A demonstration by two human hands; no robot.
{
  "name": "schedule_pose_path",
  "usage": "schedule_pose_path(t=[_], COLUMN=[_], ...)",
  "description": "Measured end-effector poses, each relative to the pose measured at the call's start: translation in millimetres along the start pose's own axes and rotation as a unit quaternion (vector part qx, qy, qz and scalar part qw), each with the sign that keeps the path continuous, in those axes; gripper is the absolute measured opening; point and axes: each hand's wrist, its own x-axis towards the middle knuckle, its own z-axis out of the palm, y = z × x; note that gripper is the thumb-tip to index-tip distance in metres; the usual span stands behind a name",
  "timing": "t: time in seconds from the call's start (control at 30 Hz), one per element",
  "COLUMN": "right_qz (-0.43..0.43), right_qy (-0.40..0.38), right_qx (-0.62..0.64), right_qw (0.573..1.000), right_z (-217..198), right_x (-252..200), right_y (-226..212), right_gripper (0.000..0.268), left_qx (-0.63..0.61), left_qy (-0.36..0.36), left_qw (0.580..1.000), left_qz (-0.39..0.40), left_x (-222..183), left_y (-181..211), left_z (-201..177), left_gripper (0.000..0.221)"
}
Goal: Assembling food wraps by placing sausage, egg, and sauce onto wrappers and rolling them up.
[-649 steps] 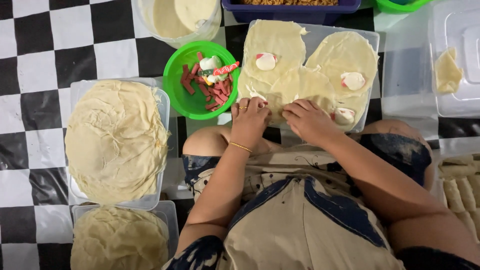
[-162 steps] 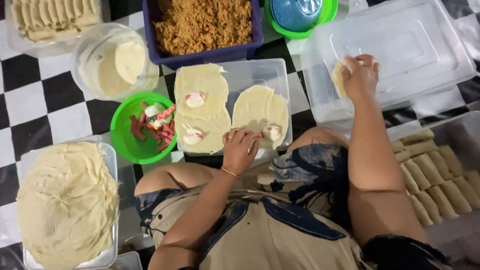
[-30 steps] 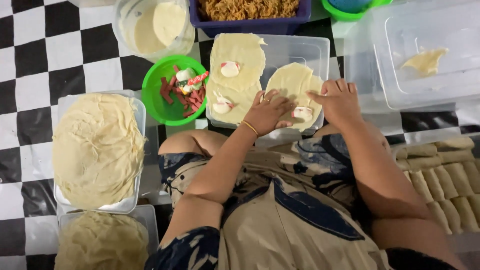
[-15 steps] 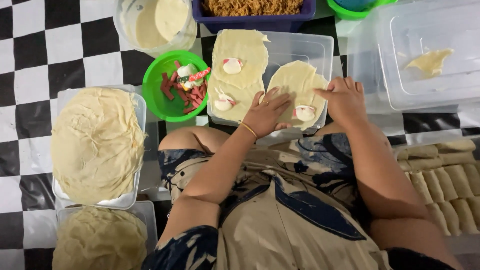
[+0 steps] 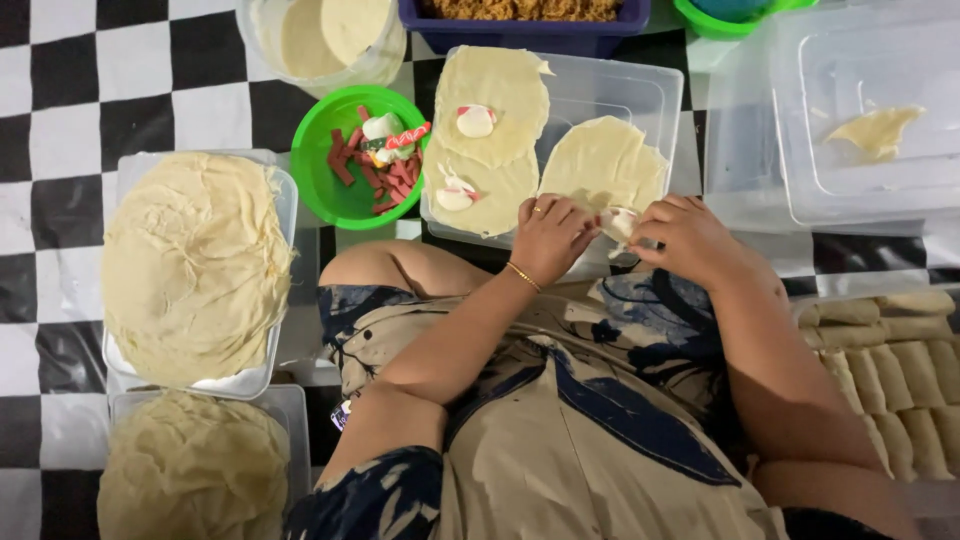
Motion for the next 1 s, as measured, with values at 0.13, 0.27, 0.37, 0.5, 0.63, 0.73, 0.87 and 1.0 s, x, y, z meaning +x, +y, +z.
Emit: schedule_pose_path(t=[0.13, 0.27, 0.37, 0.5, 0.63, 0.73, 0.87, 1.0], right_qz=[0.031, 0.064, 0.075, -0.008, -0.118, -0.082, -0.15, -0.176], right_qy=[0.036, 0.078, 0.077, 0.137, 0.107, 0.046, 0.063, 0.048], right_qx=[0.041, 0.034, 0.024, 0.042, 0.034, 0.024, -0.184, -0.275], right_qw=[0.998, 0.994, 0.994, 0.99, 0.987, 0.995, 0.969, 0.944], right_z=[-1, 18, 33, 30, 26, 27, 5, 32], right_x=[7, 20, 24, 29, 30, 32, 43, 35], right_y=[4, 26, 34, 17, 9, 1, -29, -3], right_gripper=[0.009, 0.006, 0.005, 0.015, 0.028, 0.041, 0.038, 0.035], left_qx=[-0.007, 0.022, 0.031, 0.045, 0.048, 0.058, 0.072, 0.095], left_qy=[-0.015, -0.046, -0.066, -0.178, -0.127, 0.019, 0.013, 0.068], left_qw=[0.996, 0.985, 0.975, 0.95, 0.96, 0.968, 0.973, 0.974], left_qz=[-0.092, -0.167, -0.208, -0.251, -0.246, -0.243, -0.221, -0.192], left_x=[5, 10, 17, 23, 26, 19, 12, -3], left_y=[12, 7, 6, 8, 10, 8, 3, -1], left_z=[-10, 0, 3, -10, -12, 3, 6, 14], left_gripper=[0.014, 0.014, 0.013, 0.027, 0.026, 0.014, 0.02, 0.029])
